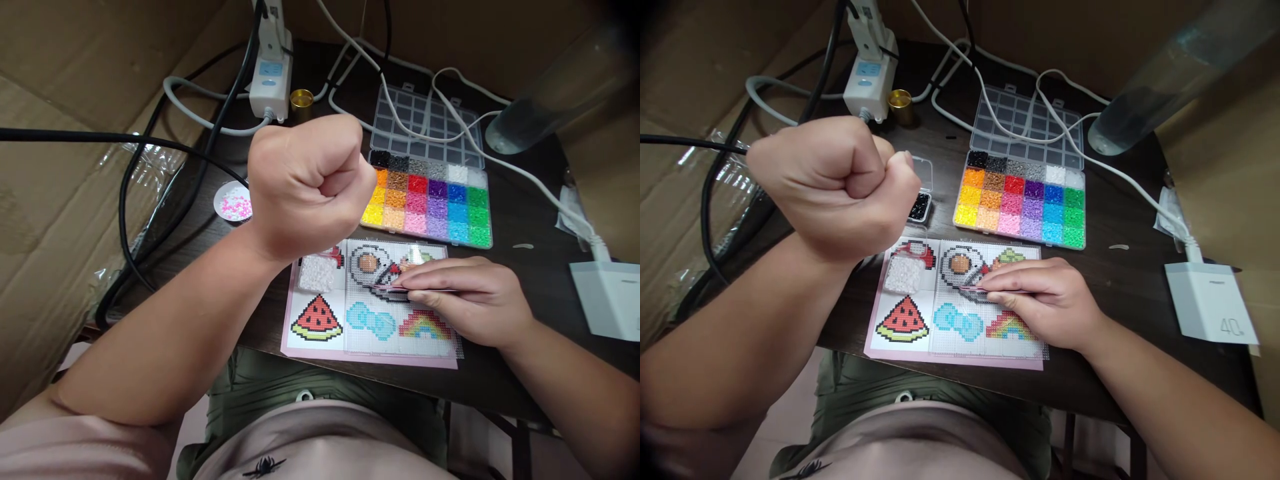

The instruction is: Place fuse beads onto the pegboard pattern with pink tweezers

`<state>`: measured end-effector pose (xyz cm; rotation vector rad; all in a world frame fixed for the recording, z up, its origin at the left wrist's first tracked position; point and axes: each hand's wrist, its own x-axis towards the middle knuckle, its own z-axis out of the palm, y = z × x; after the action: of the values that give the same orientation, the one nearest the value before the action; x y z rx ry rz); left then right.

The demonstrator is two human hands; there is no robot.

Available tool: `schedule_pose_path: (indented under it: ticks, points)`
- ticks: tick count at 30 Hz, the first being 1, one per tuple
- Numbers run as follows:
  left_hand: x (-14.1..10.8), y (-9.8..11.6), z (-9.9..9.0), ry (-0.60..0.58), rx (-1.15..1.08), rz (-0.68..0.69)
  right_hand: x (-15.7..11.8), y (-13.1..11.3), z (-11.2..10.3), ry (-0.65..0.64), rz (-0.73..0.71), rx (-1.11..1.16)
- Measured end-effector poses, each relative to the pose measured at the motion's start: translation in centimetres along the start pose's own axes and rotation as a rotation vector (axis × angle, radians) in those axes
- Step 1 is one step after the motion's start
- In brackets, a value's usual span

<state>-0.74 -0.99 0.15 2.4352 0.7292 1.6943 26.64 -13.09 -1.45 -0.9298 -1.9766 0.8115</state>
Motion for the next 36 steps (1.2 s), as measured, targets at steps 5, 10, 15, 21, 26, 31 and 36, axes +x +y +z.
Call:
schedule_pose_path:
  ticks: [5,10,15,21,26,31,36]
  points:
    - [0.1,-0.1,0.0,0.002,-0.032,0.004,-0.2,0.2,-0.1,-0.005,0.042,-0.012]
    - [0.0,-0.3,0.0,-0.012,-0.028,0.002,-0.3,0.3,-0.2,-0.008,0.042,-0.026]
    - [0.3,0.0,0.0,0.005,-0.029,-0.003,-0.1,0.1,-0.1,-0.003,0.025,-0.012]
    - [0.6,0.0,0.1,0.02,-0.039,0.009,-0.3,0.2,-0.2,0.018,0.038,0.025]
    - [0.4,0.2,-0.1,-0.004,-0.018,0.007,-0.7,0.5,-0.7,0.018,0.027,0.039]
    - [0.5,0.1,-0.1,-0.019,-0.045,-0.021,-0.6,0.5,-0.9,-0.005,0.022,0.048]
    - [1.2,0.4,0.1,-0.013,-0.073,-0.118,-0.5,0.4,-0.9,-0.015,0.024,0.068]
